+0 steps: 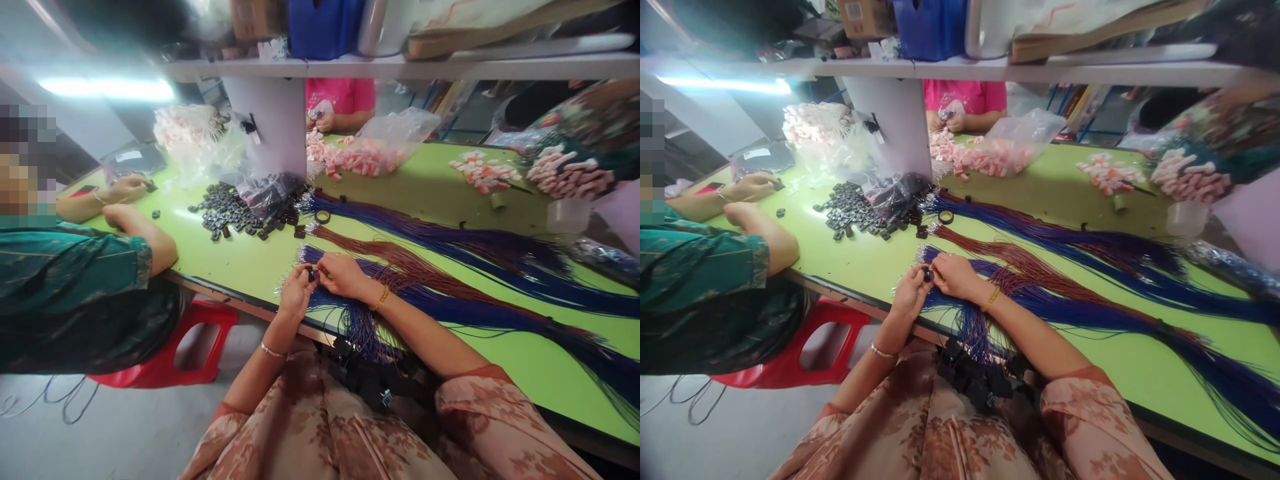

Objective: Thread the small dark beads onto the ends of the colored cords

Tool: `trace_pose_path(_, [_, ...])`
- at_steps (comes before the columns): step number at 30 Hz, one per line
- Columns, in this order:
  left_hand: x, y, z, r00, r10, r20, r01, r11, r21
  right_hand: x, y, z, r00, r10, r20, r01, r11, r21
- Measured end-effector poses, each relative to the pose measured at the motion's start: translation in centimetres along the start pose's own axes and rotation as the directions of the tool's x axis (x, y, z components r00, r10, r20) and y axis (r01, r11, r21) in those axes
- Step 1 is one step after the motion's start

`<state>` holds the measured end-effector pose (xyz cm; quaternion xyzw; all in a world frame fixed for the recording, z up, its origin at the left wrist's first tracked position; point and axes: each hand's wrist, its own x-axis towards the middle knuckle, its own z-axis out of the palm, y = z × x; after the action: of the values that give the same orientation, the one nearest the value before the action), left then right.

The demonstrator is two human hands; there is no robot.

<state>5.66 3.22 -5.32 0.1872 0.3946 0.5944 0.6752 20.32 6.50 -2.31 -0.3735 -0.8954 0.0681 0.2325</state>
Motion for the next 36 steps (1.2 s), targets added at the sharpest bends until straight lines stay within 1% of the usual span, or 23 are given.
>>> trace_pose_path(4, [0.0, -0.1, 0.0, 1.000, -0.008, 0.024, 0.007, 0.999, 0.035, 0.1, 0.0, 0.4, 0.996, -0.076, 0.045, 0.079, 0.994, -0.072])
trace_pose_path(7, [-0.1, -0.2, 0.1, 0.999, -0.018, 0.033, 0.015, 0.997, 0.074, 0.1, -0.1, 0.5, 0.994, -0.081, 0.078, 0.088, 0.993, -0.084])
trace_pose_path(12, [-0.3, -0.2, 0.1, 1.000, -0.013, 0.010, 0.013, 0.998, 0.065, -0.1, -0.3, 0.2, 0.996, 0.019, 0.091, -0.015, 0.999, -0.043])
trace_pose_path(15, [-0.1, -0.3, 0.0, 1.000, 0.001, -0.004, -0.001, 0.998, 0.069, -0.2, -0.6, 0.4, 0.991, 0.077, 0.111, -0.074, 0.997, -0.030])
trace_pose_path(18, [0.0, -0.4, 0.0, 1.000, 0.006, 0.003, -0.006, 0.995, 0.100, -0.2, -0.8, 0.4, 0.989, 0.112, 0.094, -0.113, 0.994, 0.005])
trace_pose_path(19, [-0.3, -0.5, 0.1, 1.000, 0.020, 0.006, -0.021, 0.992, 0.124, -0.2, -0.7, 0.2, 0.989, 0.119, 0.091, -0.123, 0.991, 0.046])
trace_pose_path(20, [-0.7, -0.5, 0.3, 0.998, 0.060, 0.008, -0.060, 0.984, 0.167, -0.2, -0.5, -0.3, 0.988, 0.125, 0.093, -0.135, 0.985, 0.106])
trace_pose_path(21, [-1.4, -0.6, 0.6, 0.991, 0.132, 0.015, -0.132, 0.962, 0.239, -0.1, -0.2, -0.8, 0.986, 0.135, 0.099, -0.152, 0.972, 0.181])
trace_pose_path(22, [-2.3, -0.8, 0.8, 0.971, 0.235, 0.042, -0.235, 0.911, 0.339, 0.1, 0.2, -1.4, 0.983, 0.152, 0.106, -0.175, 0.950, 0.257])
trace_pose_path(23, [-3.4, -1.0, 1.2, 0.929, 0.353, 0.111, -0.364, 0.812, 0.456, 0.3, 0.6, -2.0, 0.978, 0.178, 0.113, -0.205, 0.924, 0.323])
trace_pose_path(24, [-4.6, -1.2, 1.6, 0.863, 0.444, 0.241, -0.497, 0.657, 0.566, 0.5, 0.9, -2.6, 0.970, 0.210, 0.119, -0.239, 0.900, 0.364])
trace_pose_path(25, [-5.9, -1.6, 1.9, 0.772, 0.467, 0.431, -0.629, 0.470, 0.619, 0.8, 1.0, -3.0, 0.963, 0.234, 0.131, -0.267, 0.887, 0.377])
trace_pose_path(26, [-7.2, -2.1, 2.3, 0.646, 0.394, 0.654, -0.763, 0.290, 0.578, 1.1, 1.0, -3.3, 0.957, 0.245, 0.153, -0.286, 0.884, 0.370])
trace_pose_path(27, [-8.4, -2.6, 2.7, 0.478, 0.228, 0.848, -0.878, 0.153, 0.454, 1.3, 0.8, -3.3, 0.953, 0.234, 0.191, -0.289, 0.892, 0.348])
trace_pose_path(28, [-9.4, -3.2, 3.0, 0.300, 0.041, 0.953, -0.952, 0.080, 0.296, 1.6, 0.4, -3.1, 0.948, 0.211, 0.237, -0.281, 0.906, 0.316])
trace_pose_path(29, [-10.2, -3.8, 3.2, 0.145, -0.124, 0.982, -0.987, 0.058, 0.153, 1.8, -0.2, -2.7, 0.939, 0.189, 0.286, -0.270, 0.923, 0.276])
trace_pose_path(30, [-10.8, -4.5, 3.4, 0.031, -0.239, 0.971, -0.997, 0.058, 0.046, 2.0, -0.8, -2.2, 0.927, 0.181, 0.328, -0.263, 0.938, 0.227])
trace_pose_path(31, [-11.2, -5.0, 3.5, -0.039, -0.304, 0.952, -0.998, 0.060, -0.022, 2.1, -1.4, -1.6, 0.915, 0.199, 0.351, -0.269, 0.949, 0.163])
trace_pose_path(32, [-11.3, -5.4, 3.4, -0.077, -0.327, 0.942, -0.996, 0.059, -0.061, 2.1, -2.0, -1.0, 0.902, 0.233, 0.363, -0.285, 0.954, 0.096])
trace_pose_path(33, [-11.2, -5.5, 3.3, -0.094, -0.315, 0.944, -0.995, 0.055, -0.081, 2.1, -2.4, -0.4, 0.892, 0.268, 0.364, -0.302, 0.952, 0.040])
trace_pose_path(34, [-10.9, -5.4, 3.2, -0.098, -0.276, 0.956, -0.995, 0.051, -0.087, 2.0, -2.7, 0.1, 0.884, 0.295, 0.362, -0.318, 0.948, 0.003])
trace_pose_path(35, [-10.2, -4.9, 3.0, -0.086, -0.212, 0.973, -0.996, 0.047, -0.078, 2.0, -2.9, 0.6, 0.880, 0.310, 0.360, -0.329, 0.944, -0.007])
trace_pose_path(36, [-9.2, -4.1, 2.7, -0.045, -0.120, 0.992, -0.998, 0.041, -0.040, 1.8, -2.9, 0.9, 0.884, 0.308, 0.352, -0.334, 0.942, 0.014])
